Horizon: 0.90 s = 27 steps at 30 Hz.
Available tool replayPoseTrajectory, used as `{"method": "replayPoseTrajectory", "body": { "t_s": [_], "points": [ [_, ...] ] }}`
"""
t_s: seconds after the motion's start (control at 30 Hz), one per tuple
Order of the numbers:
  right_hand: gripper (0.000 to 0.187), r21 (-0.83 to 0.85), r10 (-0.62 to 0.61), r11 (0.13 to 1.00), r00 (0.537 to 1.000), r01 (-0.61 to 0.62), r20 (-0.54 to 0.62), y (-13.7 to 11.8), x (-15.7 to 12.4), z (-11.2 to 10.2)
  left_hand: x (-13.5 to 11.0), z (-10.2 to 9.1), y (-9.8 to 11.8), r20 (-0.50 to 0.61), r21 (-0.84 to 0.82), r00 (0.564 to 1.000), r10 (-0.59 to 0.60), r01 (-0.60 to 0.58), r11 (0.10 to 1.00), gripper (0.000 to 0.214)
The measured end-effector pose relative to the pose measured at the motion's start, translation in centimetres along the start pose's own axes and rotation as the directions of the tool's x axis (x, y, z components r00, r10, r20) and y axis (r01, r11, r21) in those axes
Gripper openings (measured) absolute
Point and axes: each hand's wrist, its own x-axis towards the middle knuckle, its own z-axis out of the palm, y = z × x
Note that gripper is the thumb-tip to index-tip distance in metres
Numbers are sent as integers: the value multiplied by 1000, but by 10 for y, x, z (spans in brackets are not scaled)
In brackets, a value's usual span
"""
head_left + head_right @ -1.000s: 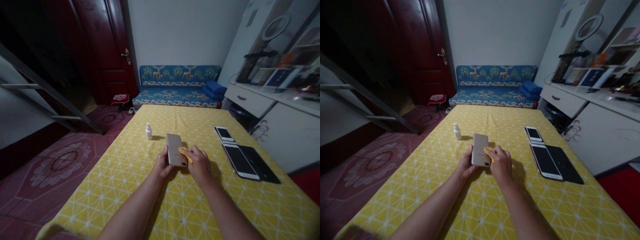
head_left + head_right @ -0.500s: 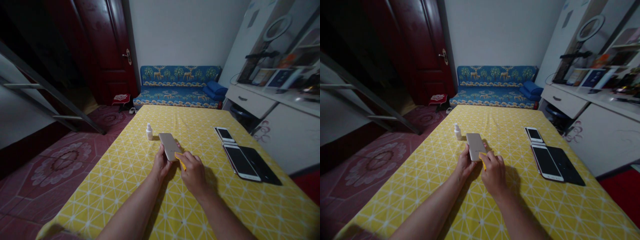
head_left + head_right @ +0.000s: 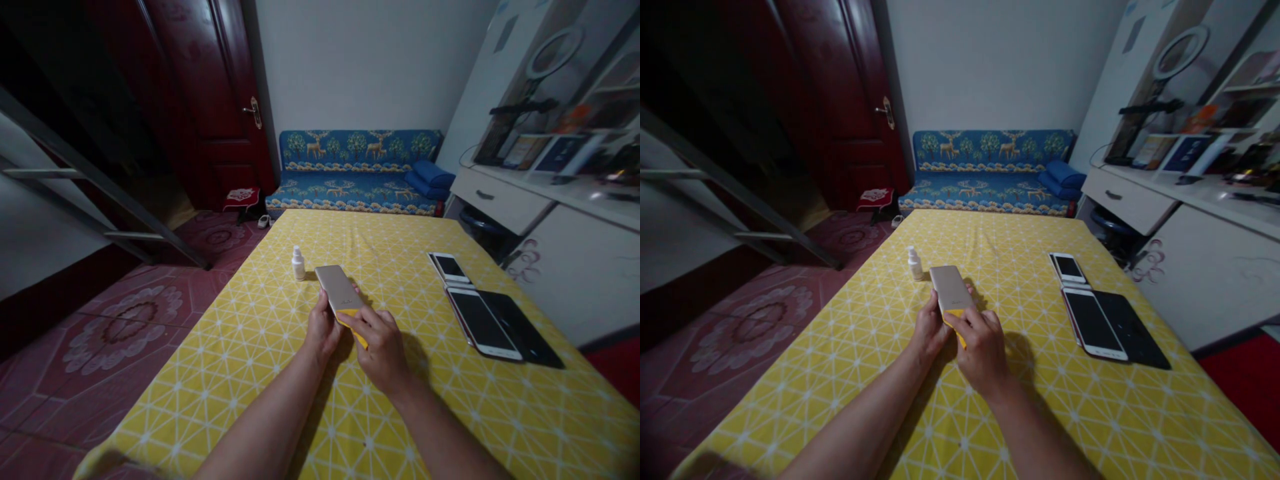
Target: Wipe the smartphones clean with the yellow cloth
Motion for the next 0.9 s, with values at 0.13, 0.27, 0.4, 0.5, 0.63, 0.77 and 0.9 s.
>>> {"method": "replayPoseTrajectory", "body": {
  "t_s": [0.13,0.27,0.4,0.5,0.63,0.77,0.9],
  "points": [
    [47,-11,37,999,999,-37,4,14,3,-5,2,2,3,-1,-8,1000,25,-25,1000,55],
    [41,-10,114,993,993,-115,-19,30,3,-5,2,3,5,23,2,1000,2,-3,1000,57],
    [40,159,246,960,966,-231,-80,45,3,-3,1,4,6,30,6,999,-39,39,999,55],
    [34,360,323,899,932,-250,-161,47,4,-3,0,6,7,-62,-17,996,-71,70,997,52],
    [30,489,305,858,922,-157,-239,36,4,-4,2,6,8,-175,-46,981,-86,79,996,48],
    [35,457,145,889,966,-32,-214,20,-1,-4,6,0,8,-251,-28,966,-68,63,998,43],
    [40,377,-17,922,983,85,-181,13,-4,-3,8,-7,8,-266,38,962,-63,75,996,37]
  ]
}}
